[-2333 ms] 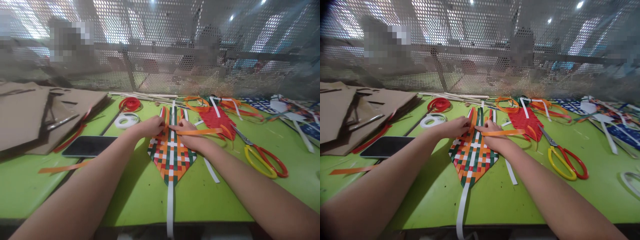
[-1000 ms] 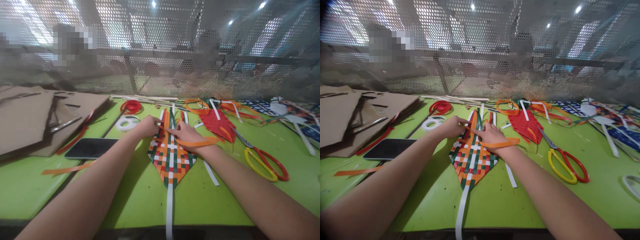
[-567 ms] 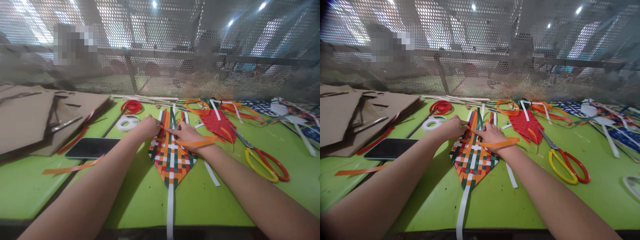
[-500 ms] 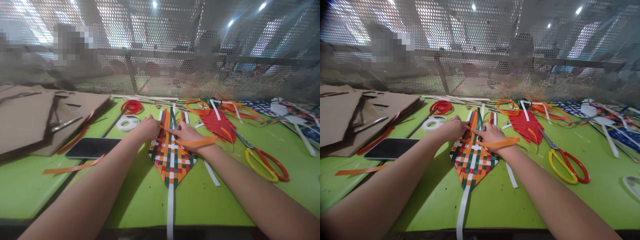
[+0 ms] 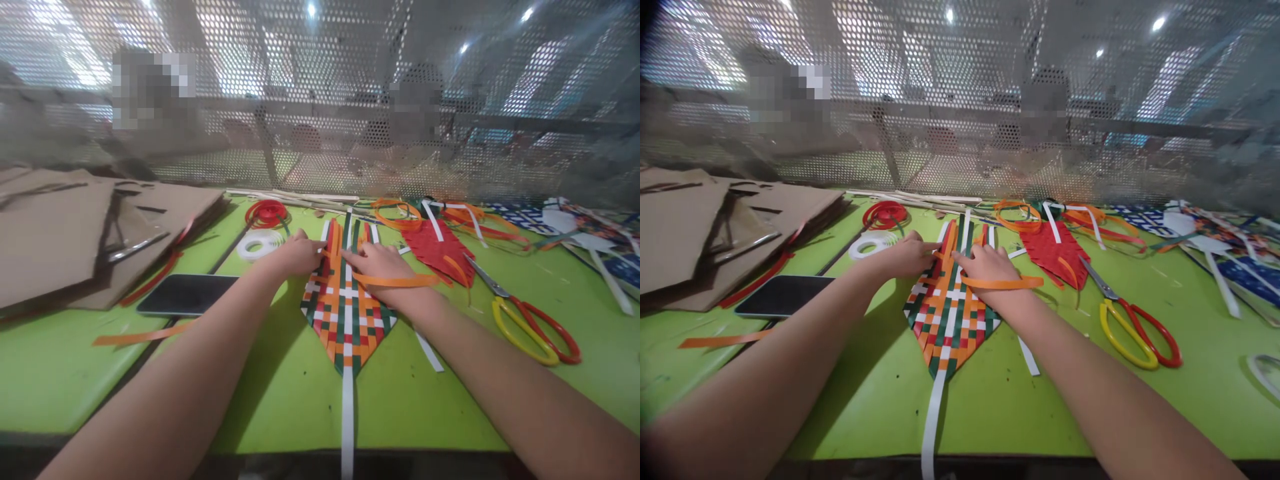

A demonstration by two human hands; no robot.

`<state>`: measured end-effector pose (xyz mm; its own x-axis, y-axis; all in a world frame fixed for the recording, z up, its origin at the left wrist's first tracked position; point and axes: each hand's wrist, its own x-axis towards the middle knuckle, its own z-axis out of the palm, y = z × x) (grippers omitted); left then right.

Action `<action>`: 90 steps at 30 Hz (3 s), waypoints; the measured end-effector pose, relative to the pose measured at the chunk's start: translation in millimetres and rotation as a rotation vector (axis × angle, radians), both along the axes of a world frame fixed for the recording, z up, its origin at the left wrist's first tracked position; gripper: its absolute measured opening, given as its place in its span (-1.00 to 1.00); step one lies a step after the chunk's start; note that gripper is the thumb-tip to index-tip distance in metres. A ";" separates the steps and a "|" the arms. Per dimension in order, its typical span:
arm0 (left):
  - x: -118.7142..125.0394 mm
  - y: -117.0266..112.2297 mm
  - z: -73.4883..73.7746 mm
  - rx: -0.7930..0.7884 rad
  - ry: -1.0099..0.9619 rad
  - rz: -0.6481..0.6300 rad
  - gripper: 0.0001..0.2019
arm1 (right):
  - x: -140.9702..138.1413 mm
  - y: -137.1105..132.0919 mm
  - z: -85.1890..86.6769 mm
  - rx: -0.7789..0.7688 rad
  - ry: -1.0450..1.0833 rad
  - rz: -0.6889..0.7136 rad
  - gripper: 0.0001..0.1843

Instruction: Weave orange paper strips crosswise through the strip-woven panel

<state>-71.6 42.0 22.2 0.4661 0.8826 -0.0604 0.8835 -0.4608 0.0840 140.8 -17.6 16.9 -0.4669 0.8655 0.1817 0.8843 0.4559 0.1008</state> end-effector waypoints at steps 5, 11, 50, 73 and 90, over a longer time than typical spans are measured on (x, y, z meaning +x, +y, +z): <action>-0.1 -1.8 5.0 -0.065 0.010 0.027 -0.48 | -4.3 -0.6 11.0 -0.015 0.092 0.079 -0.55; -1.0 -2.2 4.0 -0.021 0.096 -0.053 -0.51 | -21.9 5.0 5.6 -0.067 0.038 0.152 -0.47; 16.1 6.7 10.0 -0.299 -0.511 0.516 -0.67 | -22.9 9.7 -21.7 -0.056 0.107 0.062 -0.63; 14.8 1.2 4.9 -0.282 -0.564 0.483 -0.75 | -26.8 10.3 -23.0 -0.101 0.111 0.024 -0.52; 16.3 4.2 -2.0 -0.082 -0.312 0.331 -0.57 | -26.2 11.2 -21.1 -0.086 0.083 0.079 -0.67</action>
<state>-55.3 46.2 20.2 0.1667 0.9853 -0.0379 0.9088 -0.1386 0.3935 114.6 -6.4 -4.2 -0.5207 0.8405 0.1497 0.8489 0.5283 -0.0138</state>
